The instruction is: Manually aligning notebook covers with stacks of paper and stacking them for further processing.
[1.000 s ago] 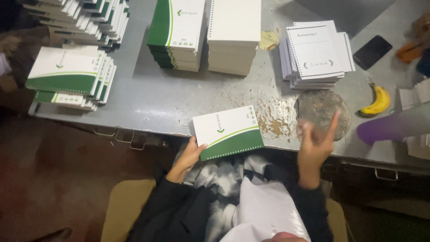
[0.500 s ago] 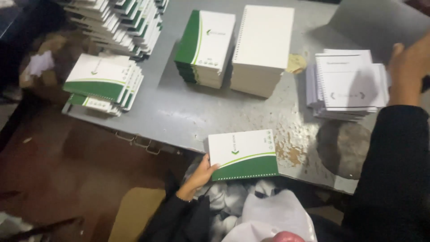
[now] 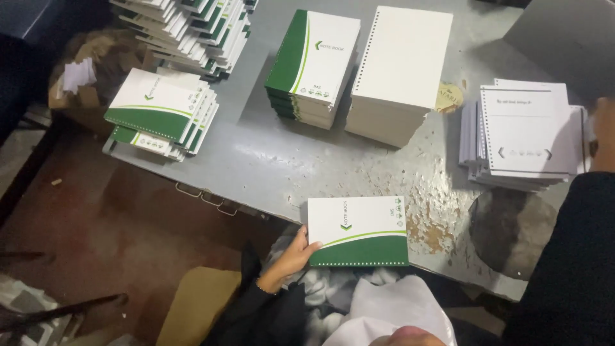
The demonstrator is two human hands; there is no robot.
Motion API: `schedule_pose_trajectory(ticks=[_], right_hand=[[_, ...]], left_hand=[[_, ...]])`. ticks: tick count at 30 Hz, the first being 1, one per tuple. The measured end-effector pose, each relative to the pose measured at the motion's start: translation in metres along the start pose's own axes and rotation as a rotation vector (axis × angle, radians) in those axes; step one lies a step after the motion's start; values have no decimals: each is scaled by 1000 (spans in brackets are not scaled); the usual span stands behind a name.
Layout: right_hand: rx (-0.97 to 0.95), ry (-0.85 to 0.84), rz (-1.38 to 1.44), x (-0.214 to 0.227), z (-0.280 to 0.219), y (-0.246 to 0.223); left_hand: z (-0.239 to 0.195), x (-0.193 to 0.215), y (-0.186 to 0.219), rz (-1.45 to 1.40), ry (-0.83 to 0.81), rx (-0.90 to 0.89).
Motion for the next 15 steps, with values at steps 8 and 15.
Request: schedule_pose_trajectory(ticks=[8, 15], right_hand=[[63, 34, 226, 43, -14, -22], [191, 55, 268, 46, -48, -34]], left_hand=[[10, 16, -39, 30, -24, -153], [9, 16, -27, 58, -22, -87]])
Point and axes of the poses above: each hand's wrist, its own z-axis towards the middle knuckle, its own x-axis out of the back of the hand, y = z × x, the point moved 2 cm from there along z, towards the middle knuckle, and after that the axes turned 12 degrees about -x, right-handed, at the moved point
